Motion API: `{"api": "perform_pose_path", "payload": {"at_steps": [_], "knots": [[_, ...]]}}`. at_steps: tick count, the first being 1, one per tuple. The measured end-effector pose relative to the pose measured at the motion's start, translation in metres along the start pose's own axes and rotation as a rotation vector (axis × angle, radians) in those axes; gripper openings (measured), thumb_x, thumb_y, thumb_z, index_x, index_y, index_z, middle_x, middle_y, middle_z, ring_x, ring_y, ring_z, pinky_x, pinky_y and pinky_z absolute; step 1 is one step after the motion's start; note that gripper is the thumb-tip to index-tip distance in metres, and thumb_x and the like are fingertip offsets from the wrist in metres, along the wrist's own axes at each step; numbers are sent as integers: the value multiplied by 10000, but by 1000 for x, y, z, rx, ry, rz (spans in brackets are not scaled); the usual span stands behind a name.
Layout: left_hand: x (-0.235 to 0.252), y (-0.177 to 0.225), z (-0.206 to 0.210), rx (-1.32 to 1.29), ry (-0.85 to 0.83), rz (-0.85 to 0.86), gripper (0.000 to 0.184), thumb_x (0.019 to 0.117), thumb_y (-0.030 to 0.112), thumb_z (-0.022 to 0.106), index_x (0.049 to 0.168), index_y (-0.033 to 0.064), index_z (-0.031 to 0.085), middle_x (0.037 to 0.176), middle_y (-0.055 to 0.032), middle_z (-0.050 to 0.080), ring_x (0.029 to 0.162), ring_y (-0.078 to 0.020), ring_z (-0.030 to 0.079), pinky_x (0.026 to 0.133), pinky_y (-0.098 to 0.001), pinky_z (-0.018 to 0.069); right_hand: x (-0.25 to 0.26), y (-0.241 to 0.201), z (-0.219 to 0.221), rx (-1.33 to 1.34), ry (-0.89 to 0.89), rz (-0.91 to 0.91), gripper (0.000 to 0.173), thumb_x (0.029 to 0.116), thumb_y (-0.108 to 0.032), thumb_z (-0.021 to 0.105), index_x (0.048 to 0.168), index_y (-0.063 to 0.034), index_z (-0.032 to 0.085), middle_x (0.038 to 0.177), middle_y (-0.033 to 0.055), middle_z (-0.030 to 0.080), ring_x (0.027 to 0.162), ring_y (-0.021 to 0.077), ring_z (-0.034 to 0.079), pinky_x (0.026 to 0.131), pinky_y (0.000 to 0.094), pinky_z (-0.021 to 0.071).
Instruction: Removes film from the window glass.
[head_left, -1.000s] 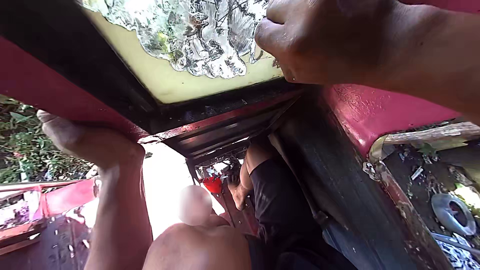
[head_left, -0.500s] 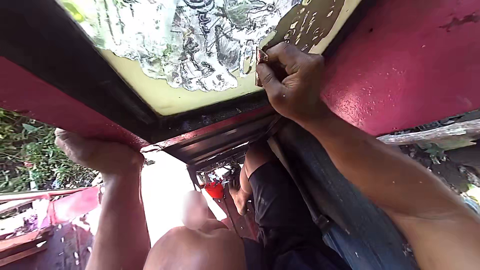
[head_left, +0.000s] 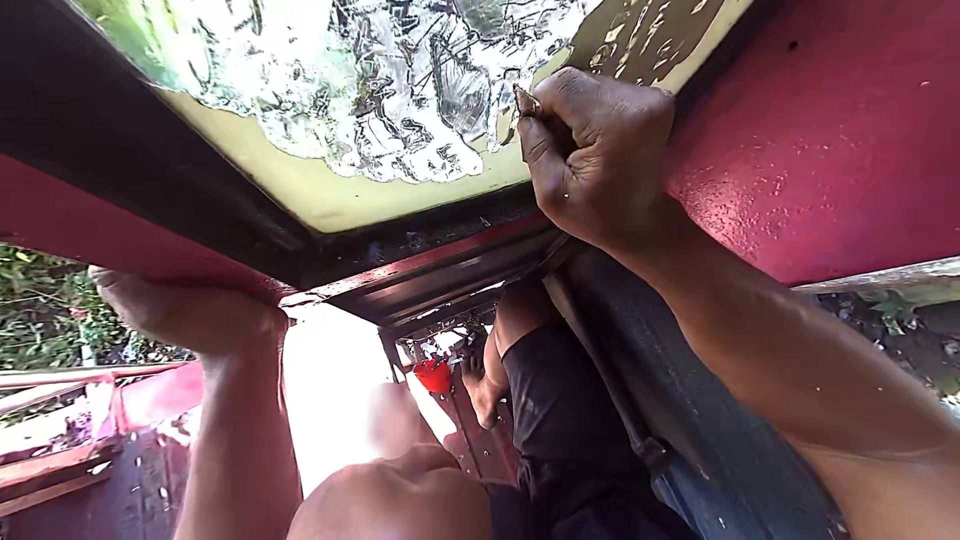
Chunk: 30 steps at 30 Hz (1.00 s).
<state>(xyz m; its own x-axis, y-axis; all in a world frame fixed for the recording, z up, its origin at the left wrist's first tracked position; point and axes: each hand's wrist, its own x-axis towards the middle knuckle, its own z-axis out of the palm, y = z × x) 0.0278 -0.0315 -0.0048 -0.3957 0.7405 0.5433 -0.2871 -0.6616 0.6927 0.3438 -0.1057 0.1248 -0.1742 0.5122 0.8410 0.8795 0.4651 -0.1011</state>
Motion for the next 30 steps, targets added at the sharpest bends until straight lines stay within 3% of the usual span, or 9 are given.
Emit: {"api": "perform_pose_path", "payload": {"at_steps": [5, 10, 17, 20, 23, 26, 30], "knots": [[0, -3, -3, 25, 16, -16, 416, 1102, 274, 205, 1202, 67, 551, 1128, -57, 653, 1129, -178, 627, 1013, -425, 498, 10, 2, -14, -91, -151, -76, 199, 954, -39, 538, 866, 8, 710, 730, 135, 672, 643, 213, 645, 565, 333, 472], [0, -6, -3, 61, 65, -5, 389, 1088, 221, 223, 1151, 53, 568, 1068, -66, 658, 1068, -189, 643, 959, -425, 520, 21, -1, -27, -166, -316, -139, 213, 968, -51, 505, 899, 12, 696, 782, 173, 683, 693, 312, 680, 575, 429, 480], [2, -13, -8, 45, 69, 5, 379, 1090, 216, 227, 1141, 51, 564, 1060, -69, 646, 1065, -189, 635, 961, -416, 512, 33, -4, -36, -272, -468, -251, 220, 971, -40, 478, 964, 19, 690, 797, 195, 667, 696, 372, 673, 558, 468, 456], [3, -15, -8, 64, 88, 6, 388, 1092, 215, 222, 1143, 40, 565, 1076, -82, 647, 1082, -200, 635, 976, -425, 509, 40, -8, -41, -299, -568, -286, 176, 956, -19, 481, 925, 36, 645, 787, 215, 629, 704, 413, 659, 563, 504, 456], [6, -18, -7, 38, 86, 15, 379, 1097, 213, 232, 1138, 31, 562, 1077, -98, 645, 1091, -216, 635, 984, -442, 510, 44, -10, -43, -334, -611, -345, 161, 948, 1, 482, 916, 47, 633, 754, 212, 601, 691, 424, 644, 565, 509, 457], [6, -19, -4, 17, 72, 44, 343, 1085, 196, 251, 1075, 56, 564, 1003, -71, 644, 1020, -194, 643, 918, -418, 525, 47, -11, -44, -378, -643, -395, 150, 961, 12, 480, 945, 44, 625, 772, 217, 599, 686, 430, 646, 547, 506, 461], [-2, 22, 26, 139, 52, -150, 405, 1086, 187, 151, 1130, 85, 540, 1027, -23, 646, 1031, -124, 640, 949, -357, 531, 42, 0, -47, -228, -542, -306, 217, 1006, -48, 478, 935, 19, 672, 787, 196, 637, 693, 373, 658, 571, 483, 471]]}}
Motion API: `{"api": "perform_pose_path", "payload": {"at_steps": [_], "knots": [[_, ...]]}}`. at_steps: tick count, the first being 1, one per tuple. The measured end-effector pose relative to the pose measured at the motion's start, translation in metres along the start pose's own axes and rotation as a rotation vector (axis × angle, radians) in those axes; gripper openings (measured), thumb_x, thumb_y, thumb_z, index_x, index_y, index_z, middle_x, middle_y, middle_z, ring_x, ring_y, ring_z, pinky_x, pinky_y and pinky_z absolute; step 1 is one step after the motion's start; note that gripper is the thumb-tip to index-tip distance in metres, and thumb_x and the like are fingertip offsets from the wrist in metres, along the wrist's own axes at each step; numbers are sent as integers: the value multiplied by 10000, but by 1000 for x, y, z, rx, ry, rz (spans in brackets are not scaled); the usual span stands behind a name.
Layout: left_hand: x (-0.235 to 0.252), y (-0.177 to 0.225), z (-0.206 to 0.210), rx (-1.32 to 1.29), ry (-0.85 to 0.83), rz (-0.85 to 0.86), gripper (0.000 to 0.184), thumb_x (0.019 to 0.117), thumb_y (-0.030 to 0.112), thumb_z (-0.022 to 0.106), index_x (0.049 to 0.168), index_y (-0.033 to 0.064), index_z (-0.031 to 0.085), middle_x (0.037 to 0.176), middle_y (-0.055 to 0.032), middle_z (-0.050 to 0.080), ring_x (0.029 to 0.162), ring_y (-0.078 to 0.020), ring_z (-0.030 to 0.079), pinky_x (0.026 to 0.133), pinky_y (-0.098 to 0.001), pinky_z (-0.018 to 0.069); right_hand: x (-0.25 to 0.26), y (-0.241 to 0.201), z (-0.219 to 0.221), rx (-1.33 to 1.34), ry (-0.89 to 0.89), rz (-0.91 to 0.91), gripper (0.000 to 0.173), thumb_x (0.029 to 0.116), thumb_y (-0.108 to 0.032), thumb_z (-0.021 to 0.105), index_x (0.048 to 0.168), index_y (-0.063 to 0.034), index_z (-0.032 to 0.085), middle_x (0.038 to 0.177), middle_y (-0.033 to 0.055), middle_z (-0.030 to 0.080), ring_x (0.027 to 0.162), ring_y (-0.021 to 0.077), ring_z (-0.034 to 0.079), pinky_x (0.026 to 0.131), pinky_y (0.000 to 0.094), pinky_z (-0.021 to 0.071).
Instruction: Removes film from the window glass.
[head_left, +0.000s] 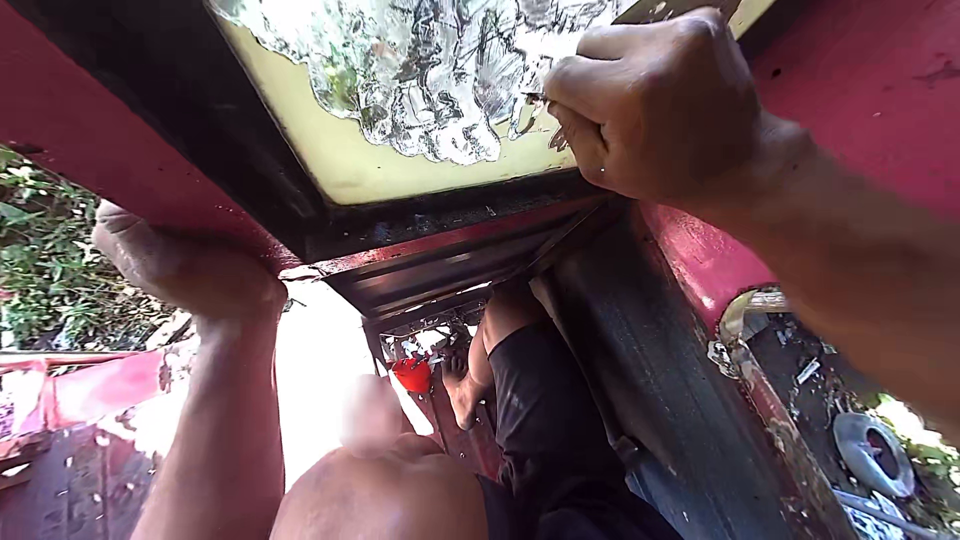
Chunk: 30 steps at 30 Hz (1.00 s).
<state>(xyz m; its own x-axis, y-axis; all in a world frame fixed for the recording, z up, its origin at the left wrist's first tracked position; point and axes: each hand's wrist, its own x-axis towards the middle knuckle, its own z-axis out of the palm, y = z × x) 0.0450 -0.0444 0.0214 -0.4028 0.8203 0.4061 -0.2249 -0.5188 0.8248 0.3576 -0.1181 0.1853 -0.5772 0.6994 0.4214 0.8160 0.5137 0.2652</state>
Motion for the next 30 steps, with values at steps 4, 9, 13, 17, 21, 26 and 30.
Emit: {"api": "perform_pose_path", "payload": {"at_steps": [4, 9, 13, 17, 21, 26, 30], "knots": [[-2, 5, 4, -25, -75, 48, 393, 1077, 187, 181, 1054, 128, 569, 959, 36, 667, 970, -77, 658, 910, -326, 548, -26, 0, 26, 218, 271, 211, 191, 978, -86, 563, 927, 19, 714, 769, 136, 695, 660, 183, 659, 599, 322, 526], [10, -30, -20, -156, -134, 210, 338, 1079, 244, 300, 1017, 142, 616, 944, 24, 669, 957, -113, 661, 884, -359, 544, -35, -9, 57, 264, 508, 299, 182, 999, -58, 607, 1027, 53, 748, 907, 160, 750, 805, 142, 718, 743, 247, 573], [8, -29, -20, -154, -68, 201, 317, 1077, 216, 302, 1035, 130, 604, 965, 16, 666, 981, -117, 654, 915, -361, 532, -27, -12, 70, 163, 609, 294, 172, 983, -80, 628, 977, 36, 755, 872, 162, 740, 711, 166, 691, 614, 275, 542], [8, -28, -21, -197, -68, 192, 309, 1087, 247, 321, 1056, 134, 606, 989, 15, 671, 1008, -118, 651, 942, -359, 524, -21, -12, 71, 11, 590, 215, 182, 960, -59, 589, 896, 34, 731, 784, 167, 682, 631, 222, 648, 502, 311, 468], [9, -31, -26, -150, -45, 163, 362, 1089, 245, 239, 1115, 106, 572, 1050, -19, 654, 1066, -147, 634, 977, -384, 506, -19, -10, 60, -47, 485, 124, 189, 985, -45, 561, 903, 25, 716, 744, 162, 627, 610, 255, 618, 487, 334, 435], [13, -44, -30, 12, 119, 187, 397, 1111, 210, 222, 1156, 17, 567, 1090, -103, 644, 1098, -217, 630, 987, -431, 501, -16, -7, 42, -79, 315, 54, 211, 1017, -46, 516, 925, 31, 689, 782, 197, 640, 638, 313, 646, 508, 384, 460], [17, -56, -30, -28, 83, 234, 396, 1116, 199, 230, 1135, 15, 580, 1065, -103, 646, 1074, -225, 630, 972, -436, 500, -13, -4, 33, -114, 221, -1, 231, 1034, -52, 488, 943, 38, 679, 811, 216, 654, 637, 339, 648, 507, 409, 456]]}}
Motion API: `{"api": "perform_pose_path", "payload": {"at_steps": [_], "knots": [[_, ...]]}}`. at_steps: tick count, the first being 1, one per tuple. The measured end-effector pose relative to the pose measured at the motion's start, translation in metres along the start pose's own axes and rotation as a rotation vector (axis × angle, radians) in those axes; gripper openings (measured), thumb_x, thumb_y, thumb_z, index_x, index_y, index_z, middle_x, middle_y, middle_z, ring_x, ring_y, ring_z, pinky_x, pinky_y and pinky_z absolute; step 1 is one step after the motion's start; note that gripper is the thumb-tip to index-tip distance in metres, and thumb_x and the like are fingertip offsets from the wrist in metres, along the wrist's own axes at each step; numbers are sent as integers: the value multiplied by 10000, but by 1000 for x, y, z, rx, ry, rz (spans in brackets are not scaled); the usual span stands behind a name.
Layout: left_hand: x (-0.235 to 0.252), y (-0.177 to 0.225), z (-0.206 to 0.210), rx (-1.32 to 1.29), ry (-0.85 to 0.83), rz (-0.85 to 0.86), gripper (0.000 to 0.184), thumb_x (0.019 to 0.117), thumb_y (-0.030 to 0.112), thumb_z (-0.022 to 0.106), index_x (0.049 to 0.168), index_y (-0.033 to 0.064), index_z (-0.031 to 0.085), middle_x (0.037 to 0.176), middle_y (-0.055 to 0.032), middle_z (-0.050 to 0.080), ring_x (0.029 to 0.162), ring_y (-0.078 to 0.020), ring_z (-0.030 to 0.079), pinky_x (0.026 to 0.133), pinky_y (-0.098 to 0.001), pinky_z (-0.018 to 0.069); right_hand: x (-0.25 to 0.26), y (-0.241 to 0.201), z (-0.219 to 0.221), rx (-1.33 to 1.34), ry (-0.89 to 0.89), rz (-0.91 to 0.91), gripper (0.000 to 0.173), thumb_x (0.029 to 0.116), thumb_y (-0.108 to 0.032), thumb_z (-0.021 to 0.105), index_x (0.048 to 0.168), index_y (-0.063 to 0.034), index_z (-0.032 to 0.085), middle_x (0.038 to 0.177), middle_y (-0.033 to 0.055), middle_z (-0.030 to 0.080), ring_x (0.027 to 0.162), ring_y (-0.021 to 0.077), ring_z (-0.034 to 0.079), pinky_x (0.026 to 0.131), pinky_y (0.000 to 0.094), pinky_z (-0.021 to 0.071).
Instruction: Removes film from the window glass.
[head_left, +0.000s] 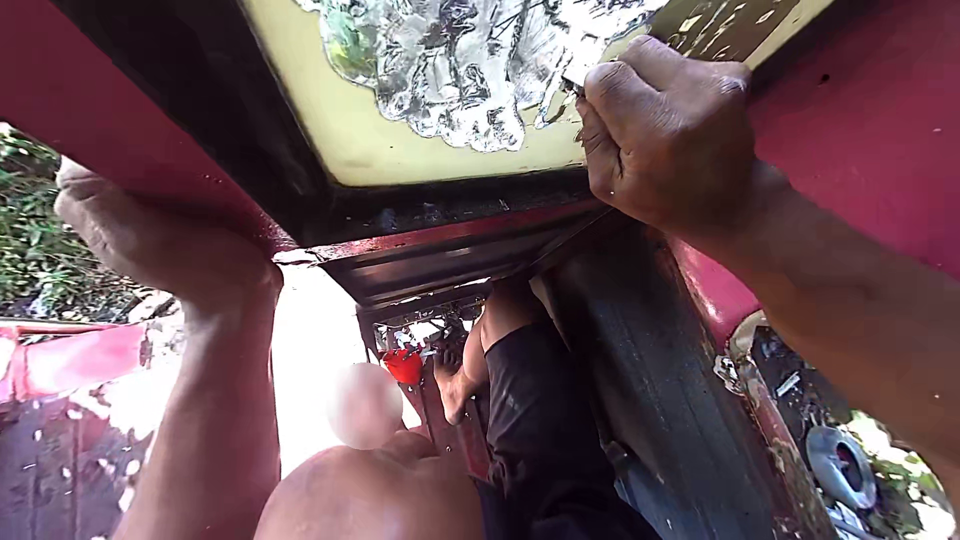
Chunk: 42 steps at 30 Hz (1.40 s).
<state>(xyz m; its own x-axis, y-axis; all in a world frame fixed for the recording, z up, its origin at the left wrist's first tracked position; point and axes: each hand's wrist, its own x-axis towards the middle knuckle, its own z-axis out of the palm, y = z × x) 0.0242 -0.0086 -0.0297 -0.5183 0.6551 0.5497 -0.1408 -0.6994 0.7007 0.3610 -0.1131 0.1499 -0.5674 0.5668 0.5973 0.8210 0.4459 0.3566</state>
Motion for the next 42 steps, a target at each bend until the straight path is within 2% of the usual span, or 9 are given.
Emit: {"api": "perform_pose_path", "payload": {"at_steps": [8, 11, 13, 16, 20, 28, 30, 39, 42], "knots": [[6, -14, 1, -209, -111, 11, 386, 1104, 198, 255, 1043, 68, 614, 959, -66, 665, 984, -213, 670, 894, -446, 545, 16, -3, -14, -38, -215, -122, 184, 984, 0, 477, 947, 47, 651, 793, 222, 617, 622, 384, 633, 477, 452, 441], [4, -17, -1, -206, -111, 10, 384, 1111, 204, 260, 1028, 77, 613, 960, -62, 663, 989, -217, 668, 894, -450, 544, 14, -2, -12, -57, -202, -143, 200, 1023, -32, 477, 951, 35, 651, 795, 217, 624, 614, 368, 629, 469, 435, 429], [4, -19, -1, -226, -168, 13, 379, 1114, 233, 279, 1074, 88, 627, 997, -50, 665, 1012, -203, 664, 913, -440, 542, 11, 3, -14, -26, -190, -137, 208, 1043, -51, 489, 960, 40, 656, 809, 218, 633, 637, 357, 638, 492, 425, 452], [2, -19, 1, -208, -201, 52, 381, 1117, 264, 301, 1080, 96, 641, 988, -36, 671, 985, -183, 671, 897, -424, 553, 4, 11, -21, 16, -149, -121, 213, 1036, -81, 510, 967, 31, 678, 832, 209, 666, 691, 337, 662, 542, 411, 488], [2, -17, 3, -179, -211, 93, 382, 1112, 251, 303, 1045, 89, 643, 945, -31, 664, 937, -170, 672, 863, -413, 556, 8, 10, -26, -34, -139, -111, 226, 1045, -129, 517, 1003, -7, 702, 854, 203, 680, 747, 364, 665, 562, 433, 473], [4, -16, 6, -187, -229, 85, 406, 1109, 248, 279, 1049, 85, 645, 956, -37, 669, 961, -171, 672, 881, -413, 552, 34, 5, -28, -114, -203, -361, 221, 1037, -47, 471, 914, 30, 638, 748, 188, 585, 549, 348, 574, 432, 434, 362], [4, -16, 7, -170, -237, 83, 406, 1112, 243, 271, 1077, 83, 642, 970, -38, 669, 975, -171, 671, 894, -415, 550, 37, 5, -32, -132, -229, -399, 215, 1026, -17, 463, 897, 42, 624, 735, 189, 571, 536, 347, 566, 422, 428, 356], [4, -36, 9, -229, -209, 103, 408, 1115, 229, 264, 1022, 91, 637, 925, -29, 657, 916, -168, 674, 828, -404, 565, 47, -5, -38, -178, -418, -439, 191, 1001, 40, 431, 882, 74, 577, 757, 221, 553, 537, 384, 568, 414, 449, 368], [3, 7, 22, -180, -275, 127, 372, 1107, 177, 286, 963, 118, 624, 855, 37, 636, 837, -85, 658, 761, -317, 559, 50, -10, -39, -215, -462, -440, 174, 987, 52, 440, 876, 83, 572, 747, 223, 541, 524, 382, 561, 406, 446, 366]]}}
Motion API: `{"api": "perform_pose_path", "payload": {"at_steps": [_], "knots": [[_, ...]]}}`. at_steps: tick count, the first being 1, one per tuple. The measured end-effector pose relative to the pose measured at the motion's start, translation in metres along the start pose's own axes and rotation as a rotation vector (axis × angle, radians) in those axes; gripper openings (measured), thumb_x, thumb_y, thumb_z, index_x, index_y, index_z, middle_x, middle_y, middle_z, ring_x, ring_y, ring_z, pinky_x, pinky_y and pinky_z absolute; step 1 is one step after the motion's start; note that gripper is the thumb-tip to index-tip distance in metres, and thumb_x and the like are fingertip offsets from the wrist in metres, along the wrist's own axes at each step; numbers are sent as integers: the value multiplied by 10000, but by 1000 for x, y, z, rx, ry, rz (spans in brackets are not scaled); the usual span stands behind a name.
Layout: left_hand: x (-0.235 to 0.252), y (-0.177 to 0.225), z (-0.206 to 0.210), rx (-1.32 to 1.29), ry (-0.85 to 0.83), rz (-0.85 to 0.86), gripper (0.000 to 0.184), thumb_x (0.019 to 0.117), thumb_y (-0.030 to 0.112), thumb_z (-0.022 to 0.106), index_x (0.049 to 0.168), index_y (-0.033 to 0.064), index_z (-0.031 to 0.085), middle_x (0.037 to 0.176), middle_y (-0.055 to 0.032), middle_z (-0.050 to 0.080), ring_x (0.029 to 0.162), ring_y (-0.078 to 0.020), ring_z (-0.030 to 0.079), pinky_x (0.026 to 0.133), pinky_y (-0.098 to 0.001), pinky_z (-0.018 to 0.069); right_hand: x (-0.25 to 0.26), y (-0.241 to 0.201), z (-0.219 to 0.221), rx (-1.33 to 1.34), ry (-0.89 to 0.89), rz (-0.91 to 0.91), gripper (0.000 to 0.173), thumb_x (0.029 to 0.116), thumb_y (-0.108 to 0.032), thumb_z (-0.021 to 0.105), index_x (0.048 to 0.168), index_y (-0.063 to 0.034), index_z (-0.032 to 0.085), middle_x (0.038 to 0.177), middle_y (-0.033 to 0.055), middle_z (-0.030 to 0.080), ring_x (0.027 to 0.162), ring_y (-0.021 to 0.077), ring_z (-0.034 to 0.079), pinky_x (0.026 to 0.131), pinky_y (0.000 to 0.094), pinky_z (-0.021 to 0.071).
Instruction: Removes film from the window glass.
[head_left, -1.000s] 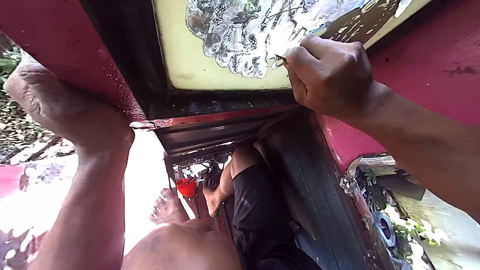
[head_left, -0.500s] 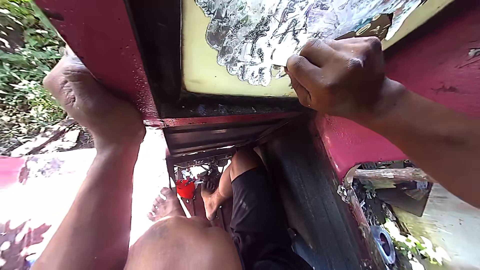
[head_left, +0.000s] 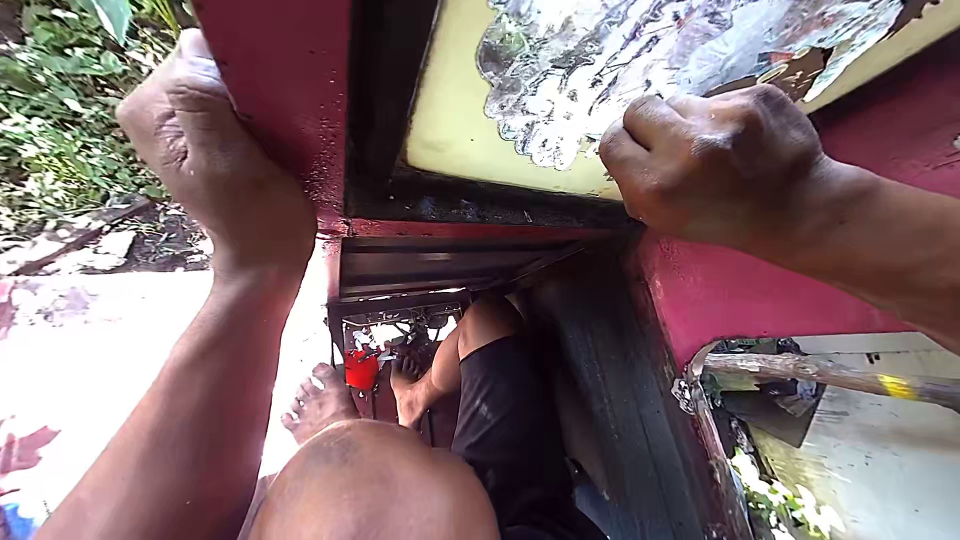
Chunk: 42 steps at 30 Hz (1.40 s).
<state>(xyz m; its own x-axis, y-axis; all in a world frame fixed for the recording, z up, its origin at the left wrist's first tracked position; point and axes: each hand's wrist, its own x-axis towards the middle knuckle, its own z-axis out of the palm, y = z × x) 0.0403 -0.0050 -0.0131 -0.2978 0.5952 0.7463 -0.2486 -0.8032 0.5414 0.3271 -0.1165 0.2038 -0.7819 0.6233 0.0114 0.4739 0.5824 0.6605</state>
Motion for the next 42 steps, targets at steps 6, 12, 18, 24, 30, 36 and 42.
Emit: {"api": "perform_pose_path", "payload": {"at_steps": [6, 12, 18, 24, 30, 36, 42], "knots": [[7, -9, 9, -121, -93, 304, 332, 1098, 125, 318, 971, 97, 623, 861, 48, 615, 808, -58, 628, 693, -264, 527, 4, -2, -4, -17, -56, -1, 169, 972, 77, 437, 861, 89, 564, 738, 221, 533, 520, 381, 562, 399, 444, 375], [9, 63, 37, 240, 66, -196, 356, 1061, 144, 280, 821, 206, 535, 733, 160, 549, 723, 53, 578, 694, -189, 497, 7, -3, -6, -11, -99, -18, 152, 952, 86, 452, 839, 90, 554, 724, 225, 532, 514, 385, 565, 397, 443, 383], [8, 64, 39, 216, 114, -187, 353, 1053, 121, 302, 818, 229, 544, 735, 192, 565, 733, 76, 590, 710, -183, 510, 9, -2, -6, -19, -102, -38, 151, 936, 93, 454, 825, 80, 556, 715, 212, 533, 508, 371, 564, 390, 431, 377], [7, 67, 39, 256, 111, -207, 342, 1044, 116, 306, 820, 232, 537, 745, 203, 559, 737, 88, 580, 717, -173, 501, 11, -5, -6, -24, -126, -24, 146, 936, 95, 472, 825, 82, 567, 724, 212, 544, 514, 366, 572, 394, 429, 392], [7, 67, 39, 221, 108, -215, 346, 1047, 117, 303, 827, 238, 541, 740, 212, 568, 730, 88, 587, 706, -172, 506, 13, -6, -4, -25, -119, -24, 146, 924, 102, 487, 809, 76, 574, 715, 203, 547, 513, 351, 575, 391, 417, 393], [7, 63, 38, 187, 111, -209, 353, 1049, 120, 300, 837, 229, 560, 755, 197, 585, 744, 70, 600, 723, -191, 518, 14, -6, -2, 18, -144, -19, 138, 924, 85, 494, 813, 68, 572, 714, 200, 548, 515, 357, 579, 395, 427, 401], [7, 57, 32, 158, 65, -122, 331, 1060, 157, 341, 857, 226, 593, 787, 211, 604, 769, 88, 601, 735, -170, 514, 9, -15, 16, 106, -150, 39, 120, 919, 77, 522, 834, 65, 606, 715, 192, 565, 543, 351, 598, 421, 431, 434]]}}
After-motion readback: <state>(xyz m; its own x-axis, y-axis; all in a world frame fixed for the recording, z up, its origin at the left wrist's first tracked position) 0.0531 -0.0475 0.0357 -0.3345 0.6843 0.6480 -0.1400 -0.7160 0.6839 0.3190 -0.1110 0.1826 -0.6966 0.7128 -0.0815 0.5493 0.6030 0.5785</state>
